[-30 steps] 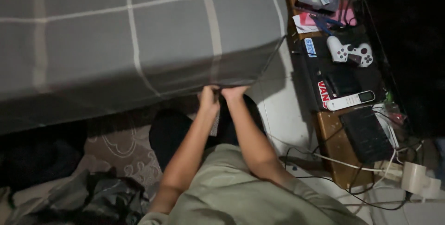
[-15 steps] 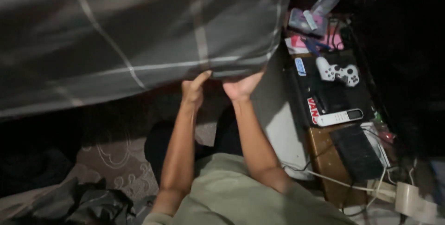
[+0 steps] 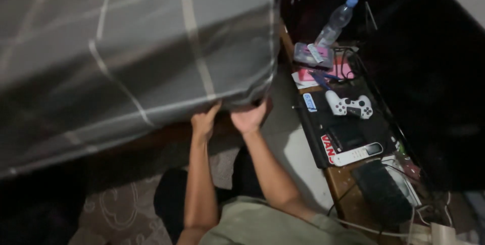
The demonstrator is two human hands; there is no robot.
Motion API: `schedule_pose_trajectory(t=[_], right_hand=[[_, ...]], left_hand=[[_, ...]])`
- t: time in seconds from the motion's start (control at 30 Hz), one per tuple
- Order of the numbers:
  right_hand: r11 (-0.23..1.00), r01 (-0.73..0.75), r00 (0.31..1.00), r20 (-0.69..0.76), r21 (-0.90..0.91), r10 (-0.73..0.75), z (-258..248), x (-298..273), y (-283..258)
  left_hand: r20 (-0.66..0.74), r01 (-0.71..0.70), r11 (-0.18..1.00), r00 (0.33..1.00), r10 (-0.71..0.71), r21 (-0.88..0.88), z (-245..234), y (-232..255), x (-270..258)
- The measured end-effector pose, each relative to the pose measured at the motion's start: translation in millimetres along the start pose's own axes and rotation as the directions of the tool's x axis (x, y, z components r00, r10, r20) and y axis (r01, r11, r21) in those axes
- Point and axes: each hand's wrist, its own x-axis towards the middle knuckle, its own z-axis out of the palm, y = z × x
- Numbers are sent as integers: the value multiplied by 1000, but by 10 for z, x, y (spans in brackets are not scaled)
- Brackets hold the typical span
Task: The recorder organizes the bedding, including pillows and blankets, and adjusts the fitted sheet on a single bed.
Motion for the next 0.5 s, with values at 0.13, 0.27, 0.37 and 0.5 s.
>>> schedule_pose_trajectory(t=[0.13, 0.27, 0.37, 0.5], right_hand=[[999, -12, 995, -98, -46, 8, -1498, 296, -26], [992, -97, 938, -342, -82, 63, -2098, 436, 355], [985, -147, 904, -417, -86, 98, -2350, 363, 468], [962, -222, 896, -423, -157, 137, -2697, 306, 561]], left_hand=[[11, 91, 996, 996, -91, 21, -102, -324, -7], [8, 119, 993, 993, -119, -27, -165, -512, 26], [14, 133, 987, 991, -135, 90, -265, -653, -8], [-51, 143, 990, 989, -141, 21, -360, -1110, 18]])
